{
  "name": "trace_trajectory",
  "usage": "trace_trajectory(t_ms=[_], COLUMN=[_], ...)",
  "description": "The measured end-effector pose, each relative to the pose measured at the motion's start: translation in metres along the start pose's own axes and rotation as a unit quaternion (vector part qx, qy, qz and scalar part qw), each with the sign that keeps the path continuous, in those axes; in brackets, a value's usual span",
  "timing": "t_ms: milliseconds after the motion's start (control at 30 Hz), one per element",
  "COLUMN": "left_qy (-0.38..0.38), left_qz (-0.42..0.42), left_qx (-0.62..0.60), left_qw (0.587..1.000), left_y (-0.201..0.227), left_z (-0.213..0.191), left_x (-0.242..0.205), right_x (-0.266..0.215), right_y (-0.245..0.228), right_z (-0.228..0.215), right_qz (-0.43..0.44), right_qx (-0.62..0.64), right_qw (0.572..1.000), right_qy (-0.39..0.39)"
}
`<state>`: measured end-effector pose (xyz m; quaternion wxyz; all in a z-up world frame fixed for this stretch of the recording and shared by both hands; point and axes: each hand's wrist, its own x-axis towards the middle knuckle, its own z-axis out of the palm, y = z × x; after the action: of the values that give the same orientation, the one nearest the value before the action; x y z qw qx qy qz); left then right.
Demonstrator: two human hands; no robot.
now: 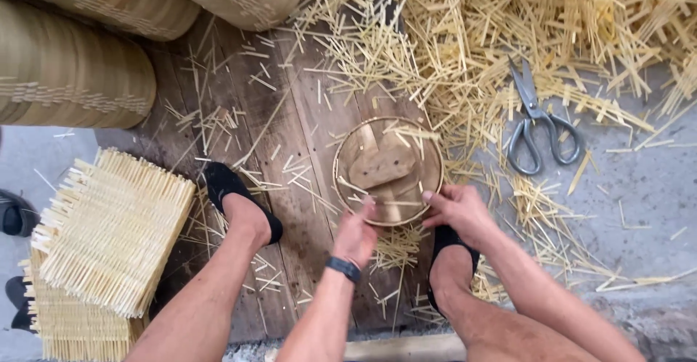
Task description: The recorder and an assistant assemble and trim bamboo steamer lids using a wooden mold and scissors.
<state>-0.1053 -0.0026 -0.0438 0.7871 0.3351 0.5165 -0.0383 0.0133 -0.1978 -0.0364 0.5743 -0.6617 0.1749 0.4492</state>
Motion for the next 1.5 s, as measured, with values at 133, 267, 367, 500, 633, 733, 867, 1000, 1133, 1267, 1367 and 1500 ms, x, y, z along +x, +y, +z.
trace_trajectory(t_ms=[133,267,367,500,633,733,867,1000,1133,1267,1367,1500], left_qy=[-0.044,-0.043,-0.077,-0.109,-0.070,-0.034,0.026,0.091,0.176,0.058,-0.009,0.010], left_qz=[0.003,0.023,0.152,0.409,0.460,0.411,0.351,0.299,0.387,0.488,0.504,0.527], left_qx=[0.006,0.255,0.486,0.418,0.388,0.409,0.415,0.427,0.543,0.634,0.710,0.688], left_qw=[0.999,0.966,0.857,0.804,0.796,0.814,0.839,0.849,0.724,0.596,0.492,0.498], left_y=[0.000,0.088,0.128,0.103,0.098,0.108,0.136,0.145,0.132,0.062,0.020,0.046], left_z=[0.002,0.018,0.063,0.082,0.093,0.082,0.042,0.011,0.020,0.065,0.062,0.033], left_x=[-0.013,-0.037,-0.070,-0.062,-0.054,-0.032,0.017,0.058,0.062,0.035,0.030,0.045], right_x=[-0.039,-0.044,-0.040,-0.029,-0.023,-0.014,0.004,0.046,0.005,0.013,0.021,0.017], right_y=[-0.053,-0.079,-0.084,-0.081,-0.069,-0.064,-0.024,0.071,0.026,0.048,0.061,0.040], right_z=[0.014,0.012,0.022,0.036,0.035,0.024,-0.022,-0.087,-0.088,-0.091,-0.089,-0.070], right_qz=[0.020,-0.110,-0.274,-0.211,-0.171,-0.201,-0.197,-0.159,-0.179,-0.175,-0.195,-0.188], right_qx=[-0.266,-0.425,-0.336,-0.125,-0.020,-0.019,0.093,0.336,0.414,0.438,0.422,0.432], right_qw=[0.964,0.896,0.899,0.968,0.983,0.978,0.975,0.920,0.886,0.876,0.881,0.872], right_qy=[-0.004,0.062,0.063,0.057,0.068,0.052,-0.042,-0.127,-0.108,-0.102,-0.088,-0.136])
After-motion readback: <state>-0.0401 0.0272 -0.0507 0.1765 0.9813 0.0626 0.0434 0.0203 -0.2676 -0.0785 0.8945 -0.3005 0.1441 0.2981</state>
